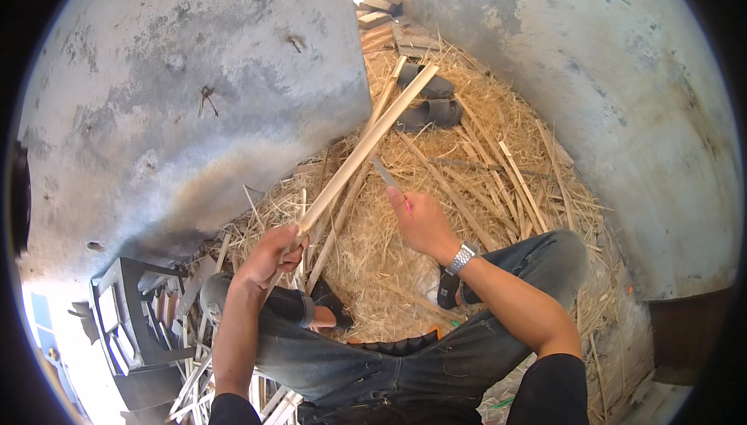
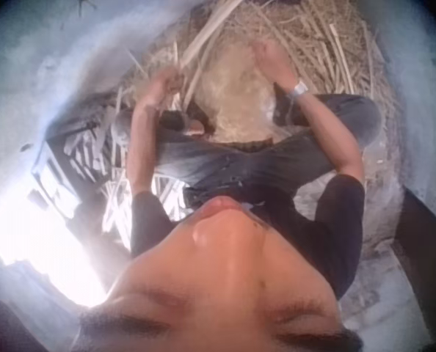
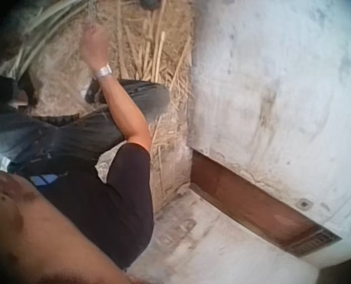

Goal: The person uses a small knife to shave and smooth several thin strips of bamboo while sitting on the floor.

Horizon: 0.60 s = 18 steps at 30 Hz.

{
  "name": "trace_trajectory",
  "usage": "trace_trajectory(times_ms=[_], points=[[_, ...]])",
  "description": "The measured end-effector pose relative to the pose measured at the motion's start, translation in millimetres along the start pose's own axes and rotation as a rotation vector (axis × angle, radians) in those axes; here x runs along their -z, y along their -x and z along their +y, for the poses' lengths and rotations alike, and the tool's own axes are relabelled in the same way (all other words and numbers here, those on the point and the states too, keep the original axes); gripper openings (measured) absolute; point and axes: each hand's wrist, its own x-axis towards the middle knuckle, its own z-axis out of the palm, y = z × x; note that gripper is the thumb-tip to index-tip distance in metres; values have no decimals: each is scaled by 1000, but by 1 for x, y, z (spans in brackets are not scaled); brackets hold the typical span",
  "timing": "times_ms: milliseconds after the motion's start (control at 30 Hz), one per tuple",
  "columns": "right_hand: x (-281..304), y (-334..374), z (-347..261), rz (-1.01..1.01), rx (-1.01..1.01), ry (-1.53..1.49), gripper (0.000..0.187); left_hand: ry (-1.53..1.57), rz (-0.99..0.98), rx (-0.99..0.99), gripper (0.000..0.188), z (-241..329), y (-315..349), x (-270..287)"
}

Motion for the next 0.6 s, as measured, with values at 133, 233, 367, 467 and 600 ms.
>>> trace_trajectory(times_ms=[133,233,367,467,600], points=[[-20,28,-16,-189,88,13,68,-20,-16,-4,47,1,-2,-5],[-38,42,-24,-296,149,59,67,-7,-30,21,47,3,-2,-10],[-36,40,-30,-343,121,142,64,-26,-24,30,46,6,-3,-17],[-34,31,-22,-281,139,188,63,-89,-3,28,46,-3,-9,-18],[-38,26,-5,-194,177,243,62,-135,-6,18,44,-7,-12,-20]])
